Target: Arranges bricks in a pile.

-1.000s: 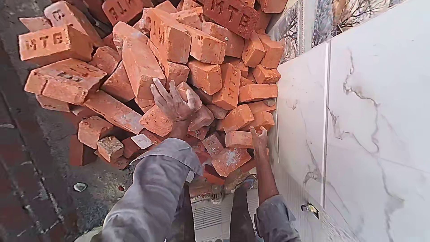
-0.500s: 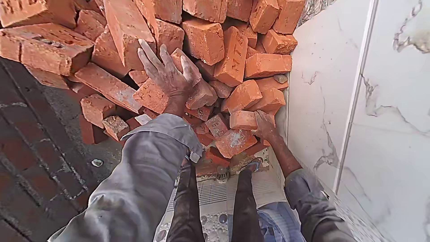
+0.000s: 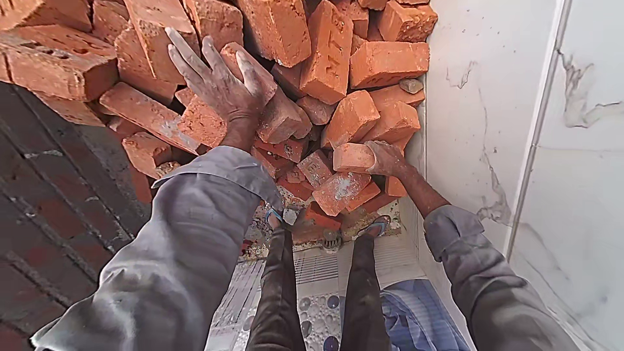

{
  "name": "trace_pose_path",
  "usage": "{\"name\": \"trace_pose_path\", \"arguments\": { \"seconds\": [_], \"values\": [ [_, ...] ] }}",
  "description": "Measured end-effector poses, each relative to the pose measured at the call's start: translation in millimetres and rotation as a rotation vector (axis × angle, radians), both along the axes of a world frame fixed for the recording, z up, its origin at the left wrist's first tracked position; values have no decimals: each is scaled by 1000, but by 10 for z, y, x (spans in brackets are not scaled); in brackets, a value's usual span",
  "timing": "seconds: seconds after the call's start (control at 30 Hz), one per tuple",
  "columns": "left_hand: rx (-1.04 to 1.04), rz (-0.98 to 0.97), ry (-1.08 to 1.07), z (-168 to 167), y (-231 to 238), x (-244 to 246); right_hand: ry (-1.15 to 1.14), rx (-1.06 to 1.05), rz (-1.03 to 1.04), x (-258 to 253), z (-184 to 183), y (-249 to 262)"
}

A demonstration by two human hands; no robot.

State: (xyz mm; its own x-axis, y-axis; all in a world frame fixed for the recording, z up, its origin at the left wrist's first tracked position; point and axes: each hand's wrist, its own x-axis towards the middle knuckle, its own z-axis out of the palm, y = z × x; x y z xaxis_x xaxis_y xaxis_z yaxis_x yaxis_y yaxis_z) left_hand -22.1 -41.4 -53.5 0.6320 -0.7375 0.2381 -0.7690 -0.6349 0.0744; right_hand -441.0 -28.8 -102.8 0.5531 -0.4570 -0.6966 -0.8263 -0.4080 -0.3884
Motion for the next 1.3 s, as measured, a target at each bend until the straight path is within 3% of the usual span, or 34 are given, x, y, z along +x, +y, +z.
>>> {"name": "trace_pose_path", "arguments": {
  "seconds": [0.23, 0.37, 0.6, 0.73, 0.83, 0.9, 0.97, 1.03, 1.1, 1.23, 1.3],
  "values": [
    [-10, 5, 13, 38, -23, -30, 20, -16, 77, 77, 156, -86],
    [34, 31, 49, 93, -32, -79, -34, -161, -25, -129, 394, 53],
    [-25, 16, 79, 66, -55, -93, 71, -129, -380, -483, 548, 357],
    [-20, 13, 90, 23, 41, -119, 146, -134, -563, -661, 545, 916],
    [-52, 8, 91, -18, 5, -107, 12, -177, -820, -628, 631, 1050],
    [-53, 10, 113, -99, 83, -117, -172, -91, -1064, -559, 777, 1056],
    [-77, 8, 89, -254, 30, -59, -465, 44, -1258, -358, 900, 702],
    [-58, 7, 92, -312, 141, -71, -674, 98, -1298, -124, 1112, 248],
    [-62, 7, 92, -329, 97, -59, -851, 16, -1199, 199, 1330, -576],
    [-65, 11, 91, -297, 95, -58, -1054, -258, -1037, 1196, 2299, -2274],
    [-74, 17, 97, -310, 109, -73, -1145, -296, -1016, 1646, 2552, -3157]
  ]
}}
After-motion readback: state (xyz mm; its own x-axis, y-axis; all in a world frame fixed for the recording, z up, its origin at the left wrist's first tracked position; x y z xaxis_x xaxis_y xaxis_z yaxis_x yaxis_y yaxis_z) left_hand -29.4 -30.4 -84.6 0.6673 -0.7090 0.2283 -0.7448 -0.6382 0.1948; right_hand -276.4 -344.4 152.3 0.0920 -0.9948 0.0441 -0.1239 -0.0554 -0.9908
